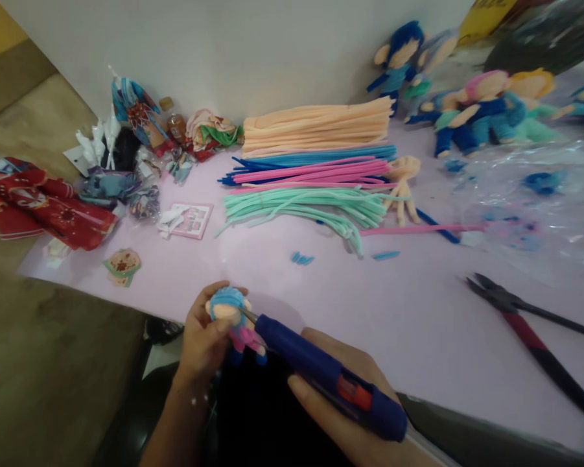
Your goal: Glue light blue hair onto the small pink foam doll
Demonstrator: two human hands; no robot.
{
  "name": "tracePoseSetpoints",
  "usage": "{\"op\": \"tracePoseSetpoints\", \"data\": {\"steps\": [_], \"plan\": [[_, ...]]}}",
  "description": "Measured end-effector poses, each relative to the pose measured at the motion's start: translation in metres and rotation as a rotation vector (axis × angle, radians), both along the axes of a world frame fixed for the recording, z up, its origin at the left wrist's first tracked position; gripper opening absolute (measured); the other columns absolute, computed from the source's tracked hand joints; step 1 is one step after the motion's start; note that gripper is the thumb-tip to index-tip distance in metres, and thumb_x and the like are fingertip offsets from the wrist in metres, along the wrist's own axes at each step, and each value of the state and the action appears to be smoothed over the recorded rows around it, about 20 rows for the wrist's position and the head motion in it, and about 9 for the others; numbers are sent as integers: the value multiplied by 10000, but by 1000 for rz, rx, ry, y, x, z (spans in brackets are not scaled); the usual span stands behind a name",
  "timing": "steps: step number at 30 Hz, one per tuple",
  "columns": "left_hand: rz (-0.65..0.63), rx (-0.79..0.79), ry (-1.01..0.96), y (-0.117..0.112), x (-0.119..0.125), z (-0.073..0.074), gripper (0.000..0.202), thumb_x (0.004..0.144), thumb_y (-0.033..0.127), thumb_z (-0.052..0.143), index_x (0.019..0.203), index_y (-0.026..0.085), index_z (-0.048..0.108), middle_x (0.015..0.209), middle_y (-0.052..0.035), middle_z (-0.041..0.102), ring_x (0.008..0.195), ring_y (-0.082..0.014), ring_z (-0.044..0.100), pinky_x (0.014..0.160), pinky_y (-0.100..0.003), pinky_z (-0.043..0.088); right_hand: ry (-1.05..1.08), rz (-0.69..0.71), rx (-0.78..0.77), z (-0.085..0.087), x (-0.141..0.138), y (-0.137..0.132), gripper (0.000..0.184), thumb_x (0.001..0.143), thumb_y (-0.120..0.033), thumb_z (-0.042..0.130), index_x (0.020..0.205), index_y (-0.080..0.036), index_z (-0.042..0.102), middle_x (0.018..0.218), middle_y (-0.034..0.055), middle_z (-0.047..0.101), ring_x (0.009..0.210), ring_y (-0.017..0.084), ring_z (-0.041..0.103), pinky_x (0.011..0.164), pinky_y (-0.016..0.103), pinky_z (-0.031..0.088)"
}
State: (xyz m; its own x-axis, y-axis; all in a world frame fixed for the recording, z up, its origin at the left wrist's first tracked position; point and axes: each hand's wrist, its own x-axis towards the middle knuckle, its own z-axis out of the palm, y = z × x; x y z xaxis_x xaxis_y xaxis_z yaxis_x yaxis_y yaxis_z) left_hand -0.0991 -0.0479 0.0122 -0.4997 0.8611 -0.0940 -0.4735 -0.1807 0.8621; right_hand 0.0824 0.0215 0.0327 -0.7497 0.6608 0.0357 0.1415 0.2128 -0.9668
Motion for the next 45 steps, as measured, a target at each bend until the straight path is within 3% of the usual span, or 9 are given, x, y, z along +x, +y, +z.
{"op": "tracePoseSetpoints", "data": {"steps": [16,35,45], "plan": [[26,-6,-5,1,2,4,413,610,322,847,988,225,709,944,-73,758,666,-153,689,536,-206,555,-8,-7,-48,1,0,-1,237,852,-303,508,649,-206,435,591,-25,472,502,95,403,436,215,357],[52,-48,23,0,1,2,441,630,359,831,1021,219,681,989,-89,745,730,-179,703,571,-226,560,-23,-2,-61,1,0,-1,244,837,-301,521,631,-206,431,577,-24,472,485,91,399,419,217,351],[30,-42,7,0,1,2,413,660,341,809,1034,229,673,997,-94,747,714,-209,713,397,-181,493,-38,-5,-76,1,-1,-1,234,822,-270,551,632,-204,432,580,-29,480,489,86,394,425,205,342]]}}
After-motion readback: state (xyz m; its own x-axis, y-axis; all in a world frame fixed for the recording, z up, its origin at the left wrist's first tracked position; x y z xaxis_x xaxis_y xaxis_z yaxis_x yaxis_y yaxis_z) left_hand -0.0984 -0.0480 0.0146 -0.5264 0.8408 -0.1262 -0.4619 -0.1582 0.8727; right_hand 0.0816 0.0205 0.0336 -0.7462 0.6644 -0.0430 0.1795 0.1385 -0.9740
